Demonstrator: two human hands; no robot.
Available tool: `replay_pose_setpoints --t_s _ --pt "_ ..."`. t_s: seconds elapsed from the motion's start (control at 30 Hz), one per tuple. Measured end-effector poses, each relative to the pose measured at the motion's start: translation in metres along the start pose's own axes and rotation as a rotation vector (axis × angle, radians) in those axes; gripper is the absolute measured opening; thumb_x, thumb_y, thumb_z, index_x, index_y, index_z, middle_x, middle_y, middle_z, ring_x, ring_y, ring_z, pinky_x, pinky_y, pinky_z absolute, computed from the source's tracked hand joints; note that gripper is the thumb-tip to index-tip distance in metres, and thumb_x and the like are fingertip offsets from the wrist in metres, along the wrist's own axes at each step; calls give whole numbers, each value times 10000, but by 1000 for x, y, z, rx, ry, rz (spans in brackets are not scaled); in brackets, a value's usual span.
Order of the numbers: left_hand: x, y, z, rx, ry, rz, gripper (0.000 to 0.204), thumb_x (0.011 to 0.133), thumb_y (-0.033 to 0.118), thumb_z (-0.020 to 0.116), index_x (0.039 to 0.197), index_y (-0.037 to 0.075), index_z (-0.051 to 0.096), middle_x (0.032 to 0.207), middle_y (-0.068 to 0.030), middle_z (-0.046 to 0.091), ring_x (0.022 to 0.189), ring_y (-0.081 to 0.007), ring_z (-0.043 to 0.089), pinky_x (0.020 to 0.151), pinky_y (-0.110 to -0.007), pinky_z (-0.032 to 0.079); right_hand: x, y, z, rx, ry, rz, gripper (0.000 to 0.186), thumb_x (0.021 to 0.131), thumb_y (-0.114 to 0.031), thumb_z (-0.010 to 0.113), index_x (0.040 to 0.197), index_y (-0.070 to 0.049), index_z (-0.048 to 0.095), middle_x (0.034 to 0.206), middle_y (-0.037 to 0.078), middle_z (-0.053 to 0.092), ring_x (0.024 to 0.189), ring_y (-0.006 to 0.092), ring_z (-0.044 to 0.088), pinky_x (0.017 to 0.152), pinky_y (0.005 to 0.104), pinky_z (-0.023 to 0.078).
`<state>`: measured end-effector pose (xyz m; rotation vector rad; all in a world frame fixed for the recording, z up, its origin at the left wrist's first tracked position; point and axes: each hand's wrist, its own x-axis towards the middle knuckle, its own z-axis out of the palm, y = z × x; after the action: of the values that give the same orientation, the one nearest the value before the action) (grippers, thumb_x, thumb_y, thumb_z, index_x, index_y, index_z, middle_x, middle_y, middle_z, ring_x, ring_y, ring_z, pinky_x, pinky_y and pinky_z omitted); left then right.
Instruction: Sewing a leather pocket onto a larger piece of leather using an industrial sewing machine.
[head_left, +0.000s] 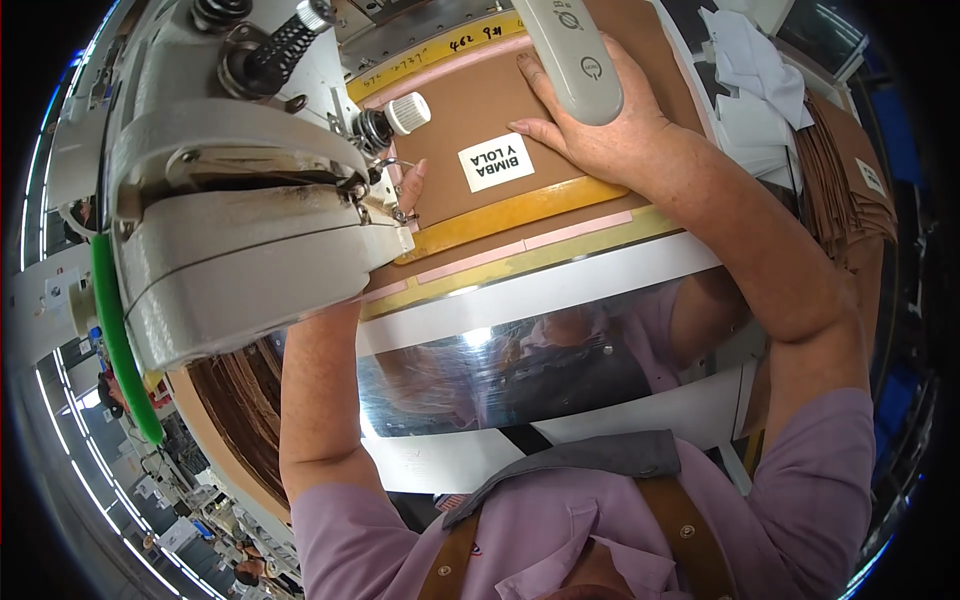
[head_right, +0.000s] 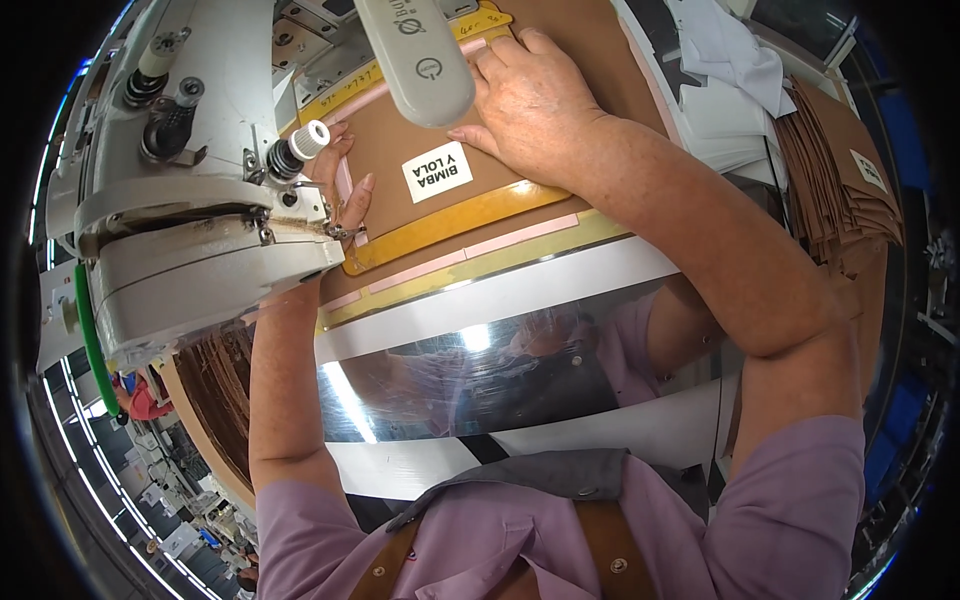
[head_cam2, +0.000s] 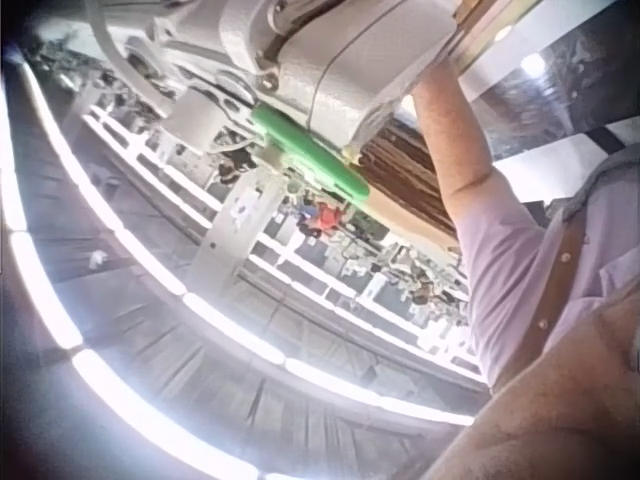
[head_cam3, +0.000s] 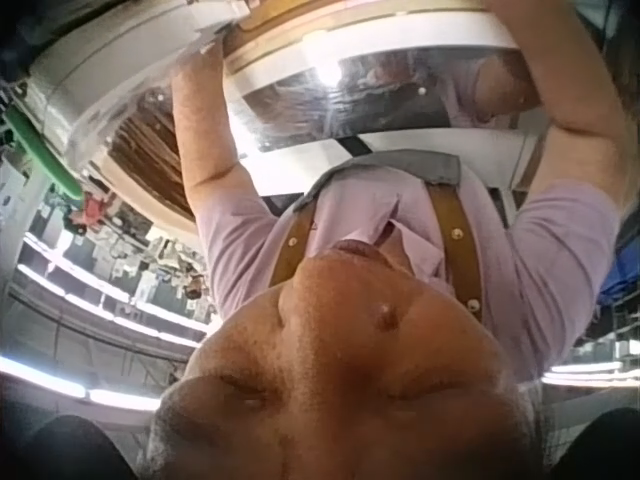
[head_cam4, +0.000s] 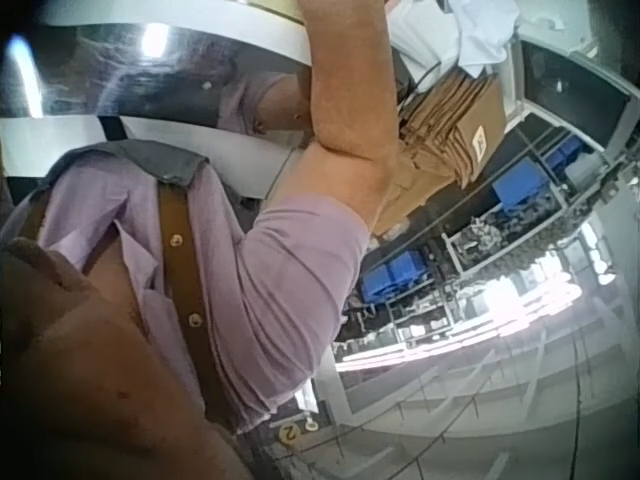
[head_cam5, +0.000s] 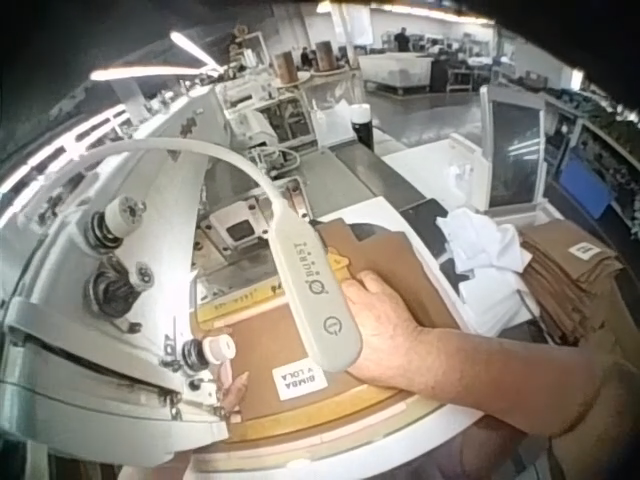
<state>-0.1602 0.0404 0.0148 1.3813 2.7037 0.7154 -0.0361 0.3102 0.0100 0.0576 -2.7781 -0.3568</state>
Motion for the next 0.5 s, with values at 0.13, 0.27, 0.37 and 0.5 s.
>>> replay_pose_setpoints --t_s 0.13,0.27,0.37,0.5 --pt "3 -14 4 82 22 185 476 979 219 632 1406 17 568 1466 -180 575 1393 -342 518 1199 -466 370 -9 -3 -2 156 14 -53 655 1026 -567 519 1257 23 685 1274 102 680 1213 209 592 1108 397 395" --pt "6 -10 5 48 61 229 474 954 175 640 1398 18 584 1449 -172 594 1388 -337 526 1209 -463 353 -9 -7 -9 132 -113 9 704 1039 -566 493 1369 47 596 1379 153 638 1342 246 549 1254 445 275" --pt "1 -11 11 -32 64 123 476 934 184 648 1380 26 598 1448 -166 597 1391 -338 524 1207 -470 354 -3 -3 -10 177 -141 3 706 1052 -561 466 1411 39 562 1400 153 619 1361 243 536 1270 448 252" --pt "-2 -13 17 -147 72 -32 479 904 199 660 1353 37 618 1447 -158 603 1395 -340 522 1203 -479 356 1 -2 -11 142 -207 -27 694 1058 -551 462 1440 23 538 1418 144 598 1368 245 528 1269 450 255"
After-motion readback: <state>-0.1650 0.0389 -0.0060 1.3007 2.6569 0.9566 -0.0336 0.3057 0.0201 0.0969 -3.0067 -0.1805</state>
